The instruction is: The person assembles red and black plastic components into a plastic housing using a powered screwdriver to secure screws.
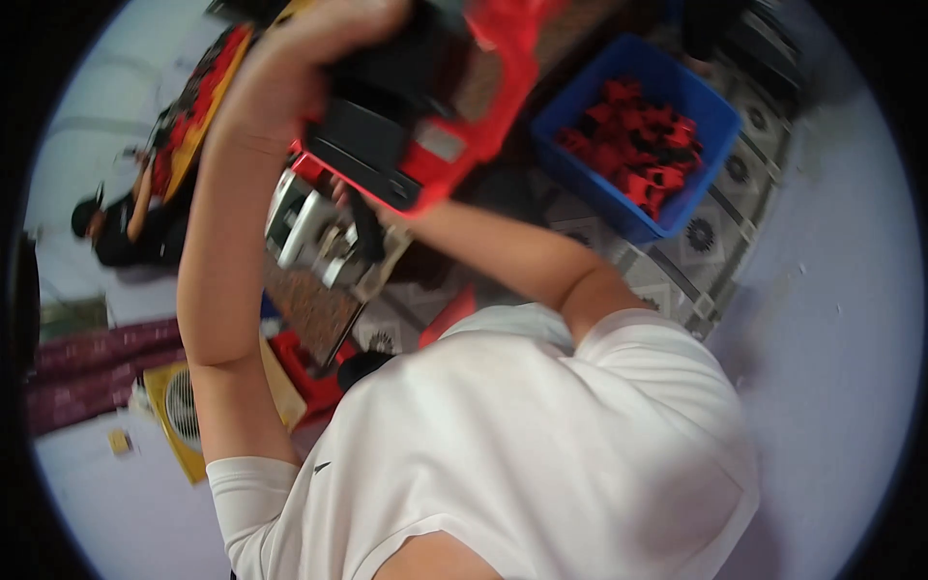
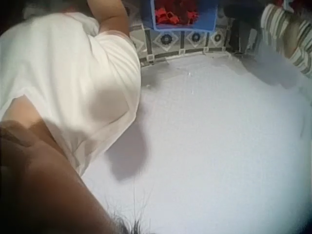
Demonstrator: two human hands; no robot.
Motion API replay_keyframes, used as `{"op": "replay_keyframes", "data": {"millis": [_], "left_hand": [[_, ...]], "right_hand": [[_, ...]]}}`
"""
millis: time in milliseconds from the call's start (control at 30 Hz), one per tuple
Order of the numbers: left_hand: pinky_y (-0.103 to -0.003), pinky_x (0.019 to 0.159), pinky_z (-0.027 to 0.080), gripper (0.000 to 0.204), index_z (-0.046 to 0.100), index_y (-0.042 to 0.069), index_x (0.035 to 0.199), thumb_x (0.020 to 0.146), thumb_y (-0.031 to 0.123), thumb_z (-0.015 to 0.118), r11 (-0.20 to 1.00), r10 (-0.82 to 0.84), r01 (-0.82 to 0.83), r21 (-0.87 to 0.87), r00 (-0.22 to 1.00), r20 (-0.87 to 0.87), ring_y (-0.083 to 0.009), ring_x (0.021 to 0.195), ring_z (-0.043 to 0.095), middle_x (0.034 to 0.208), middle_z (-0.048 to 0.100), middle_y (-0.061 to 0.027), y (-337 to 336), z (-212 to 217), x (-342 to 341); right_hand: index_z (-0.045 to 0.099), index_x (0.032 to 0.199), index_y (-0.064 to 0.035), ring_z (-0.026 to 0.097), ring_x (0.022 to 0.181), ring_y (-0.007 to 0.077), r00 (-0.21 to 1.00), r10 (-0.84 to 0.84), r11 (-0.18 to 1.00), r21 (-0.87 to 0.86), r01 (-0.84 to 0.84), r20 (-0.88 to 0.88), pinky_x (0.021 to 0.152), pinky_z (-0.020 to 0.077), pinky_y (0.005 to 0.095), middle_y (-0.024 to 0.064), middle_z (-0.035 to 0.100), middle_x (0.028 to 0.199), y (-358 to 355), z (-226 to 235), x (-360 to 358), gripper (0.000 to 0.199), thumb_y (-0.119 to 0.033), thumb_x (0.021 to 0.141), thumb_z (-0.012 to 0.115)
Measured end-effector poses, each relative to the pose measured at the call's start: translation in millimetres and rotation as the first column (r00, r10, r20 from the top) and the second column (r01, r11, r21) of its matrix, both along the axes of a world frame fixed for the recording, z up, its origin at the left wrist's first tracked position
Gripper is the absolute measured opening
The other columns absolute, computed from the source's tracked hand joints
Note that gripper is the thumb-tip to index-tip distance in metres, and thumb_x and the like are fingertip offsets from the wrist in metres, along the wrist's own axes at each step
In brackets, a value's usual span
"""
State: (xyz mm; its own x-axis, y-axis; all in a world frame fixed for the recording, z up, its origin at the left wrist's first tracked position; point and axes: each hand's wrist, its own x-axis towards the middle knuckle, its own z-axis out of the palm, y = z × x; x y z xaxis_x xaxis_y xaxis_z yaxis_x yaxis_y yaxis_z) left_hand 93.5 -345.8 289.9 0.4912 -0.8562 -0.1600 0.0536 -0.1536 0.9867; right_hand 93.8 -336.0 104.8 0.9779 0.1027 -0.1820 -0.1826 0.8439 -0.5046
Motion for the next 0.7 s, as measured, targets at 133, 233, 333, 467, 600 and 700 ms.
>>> {"op": "replay_keyframes", "data": {"millis": [133, 233, 333, 467, 600, 700], "left_hand": [[-0.029, 0.091, 0.048, 0.069, 0.045, -0.001, 0.131, 0.076, 0.023, 0.078, 0.983, -0.180, 0.181, -0.010, 0.969, -0.170, -0.0159, 0.105, 0.060, 0.115, 0.061, -0.0112, -104, -53, -16], [-0.030, 0.092, 0.048, 0.069, 0.044, -0.002, 0.131, 0.076, 0.024, 0.078, 0.971, -0.194, 0.226, 0.074, 0.933, -0.303, -0.0171, 0.105, 0.060, 0.113, 0.062, -0.0111, -148, -91, -14], [-0.030, 0.091, 0.048, 0.069, 0.046, -0.002, 0.131, 0.077, 0.028, 0.077, 0.933, -0.309, 0.342, 0.112, 0.921, -0.238, -0.0176, 0.106, 0.060, 0.110, 0.062, -0.0124, -201, -109, 0], [-0.034, 0.093, 0.048, 0.079, 0.050, 0.002, 0.131, 0.075, 0.054, 0.071, 0.824, -0.462, 0.219, 0.523, 0.793, 0.396, -0.0267, 0.108, 0.060, 0.112, 0.062, -0.0186, -285, -145, 26], [-0.039, 0.098, 0.045, 0.078, 0.050, 0.006, 0.133, 0.076, 0.056, 0.068, 0.882, -0.432, 0.116, 0.457, 0.587, 0.685, -0.0371, 0.111, 0.057, 0.116, 0.061, -0.0210, -316, -166, 35], [-0.039, 0.098, 0.044, 0.070, 0.053, 0.007, 0.130, 0.078, 0.052, 0.067, 0.947, -0.308, 0.078, 0.310, 0.484, 0.819, -0.0370, 0.111, 0.056, 0.115, 0.062, -0.0210, -284, -144, 36]], "right_hand": [[0.055, 0.090, -0.0010, 0.057, 0.046, 0.0161, 0.637, -0.414, 0.716, -0.200, 0.669, 0.650, 0.043, 0.0469, 0.0279, 0.0082, 0.058, 0.065, 2, -25, -14, 0.023, -0.023, 0.095, 0.050], [0.056, 0.090, -0.0009, 0.056, 0.049, 0.0140, 0.828, -0.089, 0.852, -0.388, 0.351, 0.553, 0.041, 0.0454, 0.0272, 0.0082, 0.060, 0.073, -26, -30, -41, 0.014, -0.012, 0.093, 0.049], [0.057, 0.101, 0.0008, 0.051, 0.106, 0.0176, 0.943, 0.318, 0.933, -0.212, -0.291, 0.102, 0.088, 0.0449, 0.0341, 0.0085, 0.058, 0.108, -67, -18, -50, 0.018, -0.008, 0.087, 0.064], [0.059, 0.092, 0.0007, 0.056, 0.051, 0.0123, 0.906, -0.166, 0.947, -0.194, 0.257, 0.389, 0.043, 0.0455, 0.0274, 0.0088, 0.062, 0.077, -53, -53, -32, 0.013, -0.009, 0.092, 0.051], [0.059, 0.093, 0.0012, 0.059, 0.054, 0.0155, 0.608, -0.263, 0.636, -0.339, 0.694, 0.749, 0.048, 0.0492, 0.0302, 0.0088, 0.062, 0.075, -75, -48, -16, 0.017, -0.011, 0.096, 0.048], [0.056, 0.096, 0.0003, 0.060, 0.055, 0.0176, 0.810, -0.154, 0.808, -0.400, 0.433, 0.565, 0.049, 0.0502, 0.0306, 0.0099, 0.062, 0.071, -93, -46, -18, 0.018, -0.013, 0.099, 0.044]]}}
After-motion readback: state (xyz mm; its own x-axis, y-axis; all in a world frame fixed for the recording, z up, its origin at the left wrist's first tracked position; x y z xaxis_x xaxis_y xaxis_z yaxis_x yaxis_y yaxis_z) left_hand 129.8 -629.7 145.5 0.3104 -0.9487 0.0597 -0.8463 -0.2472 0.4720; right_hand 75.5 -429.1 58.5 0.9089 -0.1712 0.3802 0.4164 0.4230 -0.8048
